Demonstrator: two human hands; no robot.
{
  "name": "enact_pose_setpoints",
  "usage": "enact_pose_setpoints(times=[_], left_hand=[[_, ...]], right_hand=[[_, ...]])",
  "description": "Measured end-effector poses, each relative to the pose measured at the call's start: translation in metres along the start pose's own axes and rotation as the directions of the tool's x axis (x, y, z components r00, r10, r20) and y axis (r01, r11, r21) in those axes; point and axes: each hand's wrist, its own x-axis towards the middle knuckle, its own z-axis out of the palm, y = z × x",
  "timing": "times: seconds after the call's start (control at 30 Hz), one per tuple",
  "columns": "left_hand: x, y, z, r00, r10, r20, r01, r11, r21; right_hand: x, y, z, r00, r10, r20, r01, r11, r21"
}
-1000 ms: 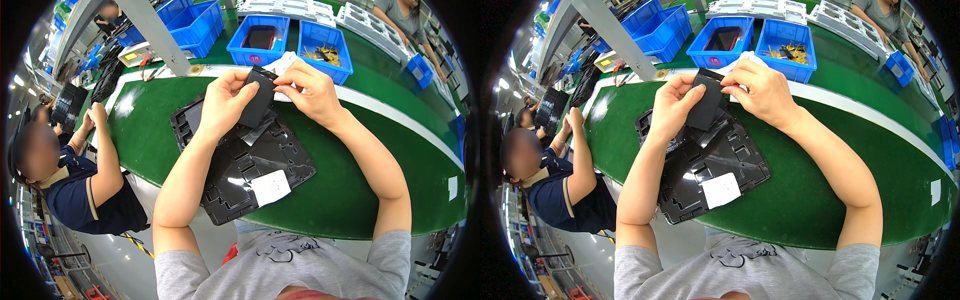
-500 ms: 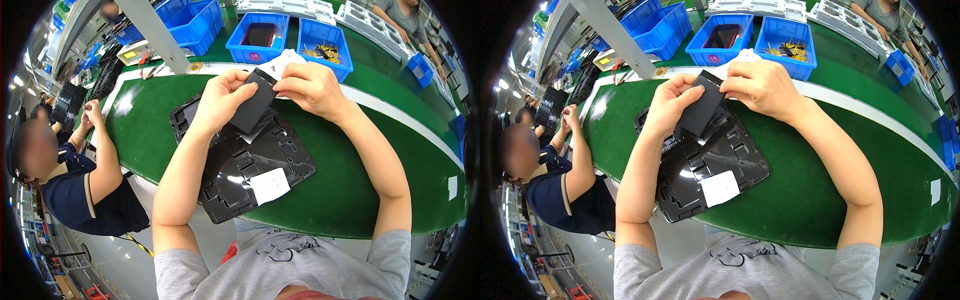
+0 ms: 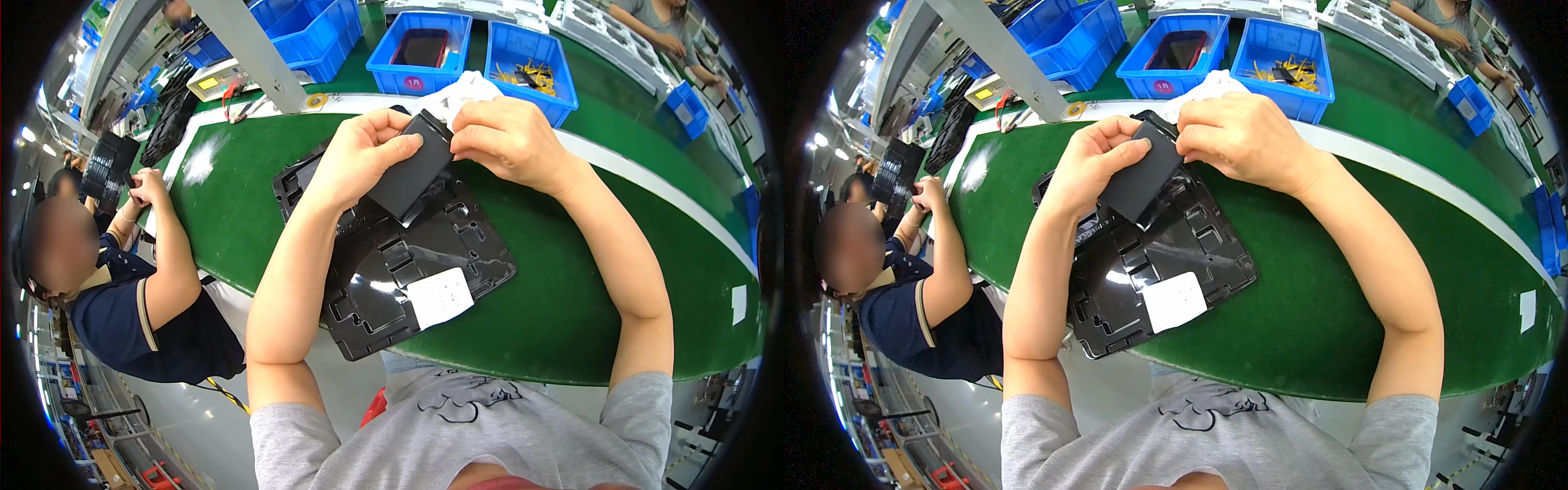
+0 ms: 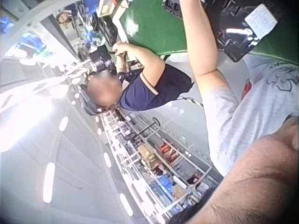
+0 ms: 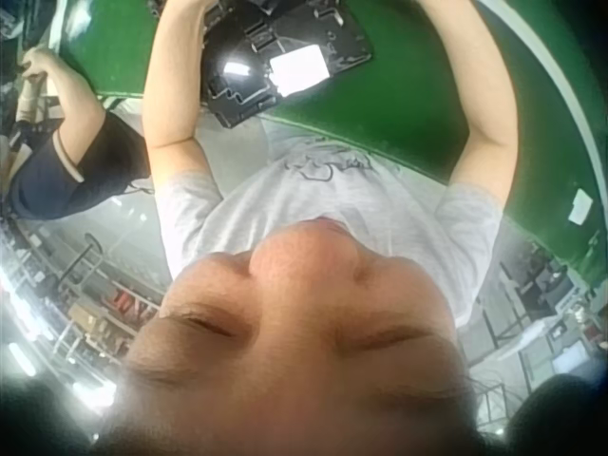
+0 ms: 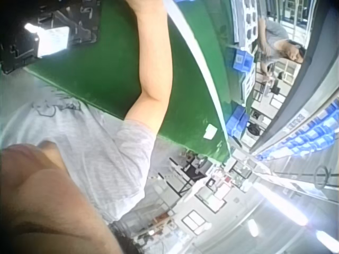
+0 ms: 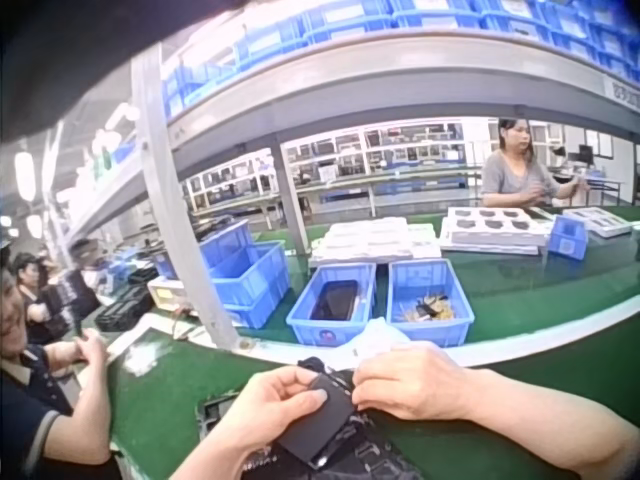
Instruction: Manually assemble black plastic electronic components by fitting parts together and placing them into a larger casing.
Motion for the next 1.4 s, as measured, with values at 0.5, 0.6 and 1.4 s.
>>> enact_pose_setpoints(times=[0.5,0.6,1.4], left_hand=[[-0.0005,0.0013,-0.0003,0.999,0.012,-0.043,-0.015,0.997,-0.077],[0.0004,-0.0012,-0.0001,0.999,0.006,-0.04,-0.01,0.996,-0.092],[-0.0017,0.0038,-0.0013,1.0,-0.012,0.01,0.013,0.999,-0.034]], right_hand=[[-0.0017,0.0024,0.0004,0.998,0.021,-0.065,-0.023,0.999,-0.026],[-0.0007,0.0023,0.0013,0.999,-0.016,-0.029,0.014,0.998,-0.067],[0.0034,-0.004,-0.0019,0.999,-0.007,0.044,0.008,1.0,-0.028]])
